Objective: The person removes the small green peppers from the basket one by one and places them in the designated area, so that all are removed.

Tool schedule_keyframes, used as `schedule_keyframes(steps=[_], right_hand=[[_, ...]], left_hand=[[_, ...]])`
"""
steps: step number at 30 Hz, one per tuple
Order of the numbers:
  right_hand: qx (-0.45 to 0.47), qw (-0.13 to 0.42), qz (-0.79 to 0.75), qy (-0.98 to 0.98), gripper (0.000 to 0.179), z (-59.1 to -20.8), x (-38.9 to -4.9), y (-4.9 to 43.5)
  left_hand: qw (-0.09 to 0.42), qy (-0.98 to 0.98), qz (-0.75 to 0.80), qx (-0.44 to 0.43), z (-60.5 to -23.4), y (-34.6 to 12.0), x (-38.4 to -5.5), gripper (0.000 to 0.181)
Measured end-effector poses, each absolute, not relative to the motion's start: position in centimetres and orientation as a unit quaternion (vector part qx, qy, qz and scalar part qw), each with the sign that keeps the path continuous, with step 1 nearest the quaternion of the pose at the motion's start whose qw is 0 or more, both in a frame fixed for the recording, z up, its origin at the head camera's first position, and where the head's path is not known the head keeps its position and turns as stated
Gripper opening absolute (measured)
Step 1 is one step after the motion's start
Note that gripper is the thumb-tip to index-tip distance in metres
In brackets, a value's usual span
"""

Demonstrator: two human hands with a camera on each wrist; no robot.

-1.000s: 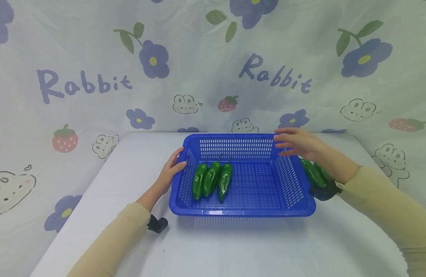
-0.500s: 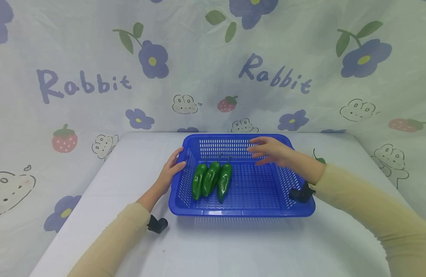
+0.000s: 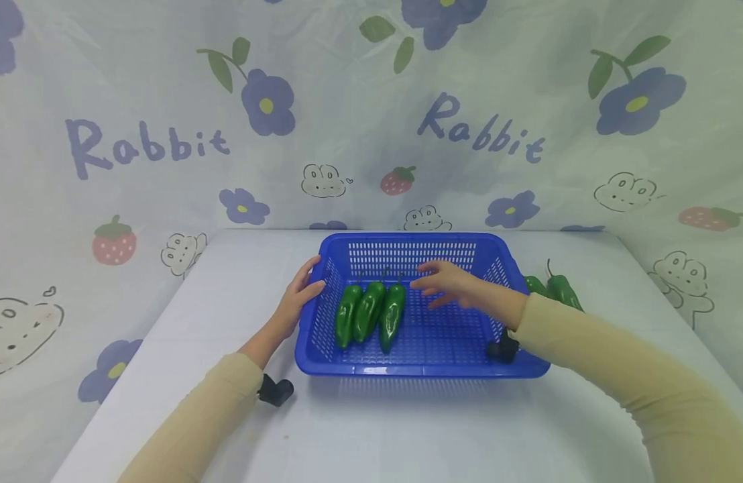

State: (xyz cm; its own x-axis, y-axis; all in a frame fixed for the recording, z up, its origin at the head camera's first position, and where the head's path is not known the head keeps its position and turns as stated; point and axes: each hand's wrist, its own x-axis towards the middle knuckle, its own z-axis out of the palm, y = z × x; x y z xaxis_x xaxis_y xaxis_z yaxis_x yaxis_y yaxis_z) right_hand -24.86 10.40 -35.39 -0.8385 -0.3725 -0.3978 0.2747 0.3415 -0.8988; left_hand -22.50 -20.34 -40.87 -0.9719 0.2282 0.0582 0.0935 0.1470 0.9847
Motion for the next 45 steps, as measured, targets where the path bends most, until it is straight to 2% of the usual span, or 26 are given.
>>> schedule_keyframes(steps=[4, 13, 34, 45], right_hand=[[-0.03, 0.288, -0.567, 0.771, 0.063, -36.1, -24.8, 9.5], [-0.01, 0.305, -0.541, 0.784, 0.064, -37.9, -25.1, 7.9], [0.016, 0.286, -0.499, 0.818, 0.076, -39.8, -25.4, 5.6], [0.018, 0.282, -0.529, 0.8, 0.079, -40.0, -25.3, 4.7]], left_hand=[[0.052, 0.756, 0.644, 0.103, -40.8, -20.3, -22.6, 0.056], [0.04, 0.758, 0.643, 0.1, -40.8, -20.1, -22.8, 0.04], [0.045, 0.749, 0.653, 0.106, -40.7, -20.0, -22.8, 0.04], [0.044, 0.756, 0.644, 0.11, -40.8, -20.1, -22.7, 0.041]])
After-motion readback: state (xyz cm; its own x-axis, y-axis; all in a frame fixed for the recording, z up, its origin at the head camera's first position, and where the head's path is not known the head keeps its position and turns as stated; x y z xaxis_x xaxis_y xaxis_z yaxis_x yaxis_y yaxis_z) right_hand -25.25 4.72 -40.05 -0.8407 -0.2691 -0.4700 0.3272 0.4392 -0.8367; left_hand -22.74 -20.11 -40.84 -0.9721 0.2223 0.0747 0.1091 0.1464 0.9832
